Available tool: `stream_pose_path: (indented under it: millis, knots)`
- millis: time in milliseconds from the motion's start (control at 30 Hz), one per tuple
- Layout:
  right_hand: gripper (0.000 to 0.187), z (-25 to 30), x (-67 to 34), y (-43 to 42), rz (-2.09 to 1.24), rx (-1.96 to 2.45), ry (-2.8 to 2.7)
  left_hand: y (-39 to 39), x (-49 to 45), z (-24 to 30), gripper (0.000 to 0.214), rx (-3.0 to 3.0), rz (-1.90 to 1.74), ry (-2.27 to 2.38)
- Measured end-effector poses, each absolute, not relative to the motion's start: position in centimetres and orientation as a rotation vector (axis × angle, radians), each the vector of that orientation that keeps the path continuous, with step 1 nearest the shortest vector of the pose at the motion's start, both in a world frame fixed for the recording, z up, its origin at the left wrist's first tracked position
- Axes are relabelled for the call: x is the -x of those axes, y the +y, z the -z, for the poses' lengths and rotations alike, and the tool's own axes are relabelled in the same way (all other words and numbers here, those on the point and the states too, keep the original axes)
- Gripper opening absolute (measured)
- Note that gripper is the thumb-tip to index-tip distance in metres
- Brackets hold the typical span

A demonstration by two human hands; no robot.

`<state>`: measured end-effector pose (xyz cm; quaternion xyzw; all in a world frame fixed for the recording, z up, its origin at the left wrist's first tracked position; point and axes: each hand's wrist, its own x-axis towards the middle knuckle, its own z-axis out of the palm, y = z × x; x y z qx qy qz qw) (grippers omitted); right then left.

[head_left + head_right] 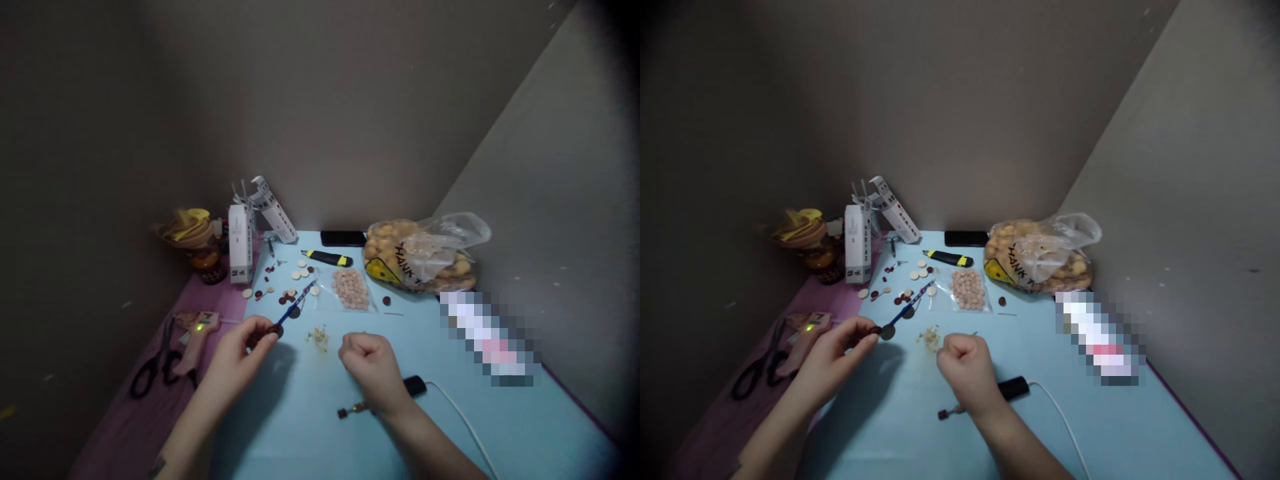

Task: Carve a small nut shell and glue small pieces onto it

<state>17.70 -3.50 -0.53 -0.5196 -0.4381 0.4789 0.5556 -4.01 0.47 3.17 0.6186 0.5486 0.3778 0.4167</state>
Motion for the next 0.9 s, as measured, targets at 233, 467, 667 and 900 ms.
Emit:
stream_pose_path:
  millis: [233, 467, 667, 900]
  knots:
    - [0.066, 0.8, -16.7, -5.0, -0.640, 1.097, -1.965, -1.0, 2.2, -3.0, 0.011, -1.841, -0.561, 1.156]
    - [0.044, 1.2, -16.4, -5.3, -0.577, 0.995, -2.036, -1.2, 1.8, -3.0, 0.017, -1.730, -0.424, 1.054]
    - [0.029, 1.2, -16.6, -5.2, -0.586, 1.018, -1.991, -1.2, 1.9, -2.9, 0.022, -1.559, -0.416, 1.007]
    - [0.014, 1.2, -16.3, -5.0, -0.603, 1.144, -2.153, 0.9, 7.1, -3.0, 0.037, -1.385, -1.177, 1.625]
